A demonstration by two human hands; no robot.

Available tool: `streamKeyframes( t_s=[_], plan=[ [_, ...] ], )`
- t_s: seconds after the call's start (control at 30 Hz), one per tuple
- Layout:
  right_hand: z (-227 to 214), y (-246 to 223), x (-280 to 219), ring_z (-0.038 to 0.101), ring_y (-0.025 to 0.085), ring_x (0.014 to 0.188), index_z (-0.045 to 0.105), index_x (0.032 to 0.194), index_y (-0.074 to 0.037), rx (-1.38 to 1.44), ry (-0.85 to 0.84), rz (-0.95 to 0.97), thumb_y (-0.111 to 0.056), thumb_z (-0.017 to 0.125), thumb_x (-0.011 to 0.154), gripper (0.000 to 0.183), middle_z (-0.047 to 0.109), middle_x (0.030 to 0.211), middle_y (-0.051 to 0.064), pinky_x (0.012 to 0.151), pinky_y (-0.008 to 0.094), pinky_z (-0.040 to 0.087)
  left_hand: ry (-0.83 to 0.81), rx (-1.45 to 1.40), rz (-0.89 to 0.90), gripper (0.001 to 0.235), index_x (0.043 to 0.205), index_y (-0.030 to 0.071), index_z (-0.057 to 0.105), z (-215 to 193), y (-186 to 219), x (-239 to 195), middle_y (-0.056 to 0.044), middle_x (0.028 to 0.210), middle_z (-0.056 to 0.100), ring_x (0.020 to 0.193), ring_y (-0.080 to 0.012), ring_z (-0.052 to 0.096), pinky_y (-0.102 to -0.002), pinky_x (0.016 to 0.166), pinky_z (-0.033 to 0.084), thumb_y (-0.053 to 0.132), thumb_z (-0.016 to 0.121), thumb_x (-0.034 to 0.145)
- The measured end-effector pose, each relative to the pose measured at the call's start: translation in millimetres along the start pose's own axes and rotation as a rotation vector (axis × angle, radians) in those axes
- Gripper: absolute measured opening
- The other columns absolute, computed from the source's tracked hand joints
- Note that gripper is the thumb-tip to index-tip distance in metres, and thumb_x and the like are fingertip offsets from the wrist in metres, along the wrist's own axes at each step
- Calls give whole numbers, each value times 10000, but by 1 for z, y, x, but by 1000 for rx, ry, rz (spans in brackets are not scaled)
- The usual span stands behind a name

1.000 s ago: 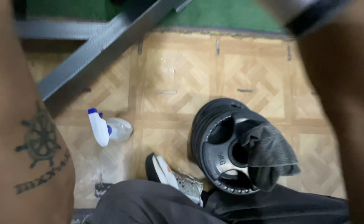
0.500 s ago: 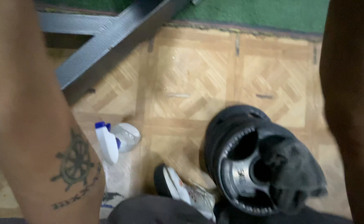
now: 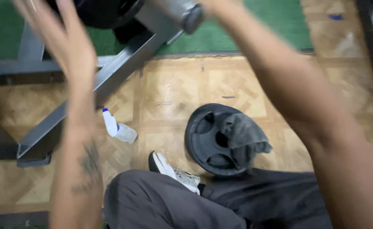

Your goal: The person sits on the floor and wipes a black weight plate with a grey cloth. They rotate the plate to clean both sides and the central hub area, then place it on top of another weight plate.

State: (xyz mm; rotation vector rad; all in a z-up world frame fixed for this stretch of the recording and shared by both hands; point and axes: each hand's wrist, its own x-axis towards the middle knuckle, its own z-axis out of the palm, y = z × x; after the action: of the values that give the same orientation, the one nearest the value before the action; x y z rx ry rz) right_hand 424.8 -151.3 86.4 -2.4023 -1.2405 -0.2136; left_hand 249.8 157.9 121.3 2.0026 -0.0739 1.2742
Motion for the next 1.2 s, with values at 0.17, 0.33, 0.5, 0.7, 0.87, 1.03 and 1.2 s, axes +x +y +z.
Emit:
streamKeyframes(
  t_s=[0.17, 0.33, 0.5, 0.7, 0.87, 1.03, 1.2],
  plan=[
    [19, -74, -173, 731, 426, 859, 808, 1006, -157, -188, -157, 354, -408, 731, 771, 352, 765, 873, 160, 840, 481, 533, -256, -228, -203, 309, 1297, -56, 628, -14, 39, -187, -260, 1223, 615, 1222, -390, 559, -474, 1100, 373, 172, 547, 1105],
    [52, -134, -311, 514, 471, 1330, 553, 1467, -252, -33, -313, 631, -643, 755, 775, 820, 552, 1396, 243, 1166, 535, 371, -916, -66, -457, 509, 1422, 92, 565, 0, 74, -278, -226, 1396, 583, 1352, -408, 508, -485, 1164, 379, 346, 634, 987],
    [53, -147, -356, 621, 390, 1187, 689, 1281, -263, 46, 49, 521, -136, 783, 745, 559, 623, 1256, 143, 1042, 481, 497, -1210, -130, -487, 765, 1562, 34, 372, 19, 74, -284, -308, 1395, 504, 1300, -483, 538, -535, 1114, 450, 242, 718, 912],
    [-31, -198, -304, 518, 414, 1363, 538, 1496, -180, 277, 500, 526, -36, 836, 633, 924, 575, 1453, 180, 1139, 526, 415, -1185, -111, -617, 651, 1510, 132, 518, 41, 22, -301, -208, 1188, 713, 1092, -356, 716, -457, 929, 581, 276, 743, 916],
    [87, -173, -273, 569, 445, 1250, 631, 1332, -92, -75, 198, 383, -137, 746, 751, 594, 626, 1298, 209, 1072, 593, 442, -1181, -58, -552, 526, 1433, 96, 590, 30, 29, -294, -195, 1168, 728, 1138, -372, 690, -492, 977, 556, 243, 670, 934],
    [130, -227, -307, 468, 385, 1333, 615, 1309, -150, -106, 49, 263, -167, 546, 876, 439, 555, 1354, 134, 1061, 526, 347, -1213, 4, -493, 557, 1474, 109, 545, 10, 70, -252, -178, 1245, 675, 1200, -386, 638, -507, 1004, 529, 296, 627, 956],
    [101, -176, -330, 514, 359, 1220, 651, 1244, -249, -241, -180, 22, -218, 625, 724, 522, 575, 1332, 97, 903, 509, 398, -1328, 140, -363, 573, 1475, 130, 540, 14, 61, -260, -131, 1290, 636, 1204, -375, 628, -523, 989, 536, 370, 602, 958]
  ],
)
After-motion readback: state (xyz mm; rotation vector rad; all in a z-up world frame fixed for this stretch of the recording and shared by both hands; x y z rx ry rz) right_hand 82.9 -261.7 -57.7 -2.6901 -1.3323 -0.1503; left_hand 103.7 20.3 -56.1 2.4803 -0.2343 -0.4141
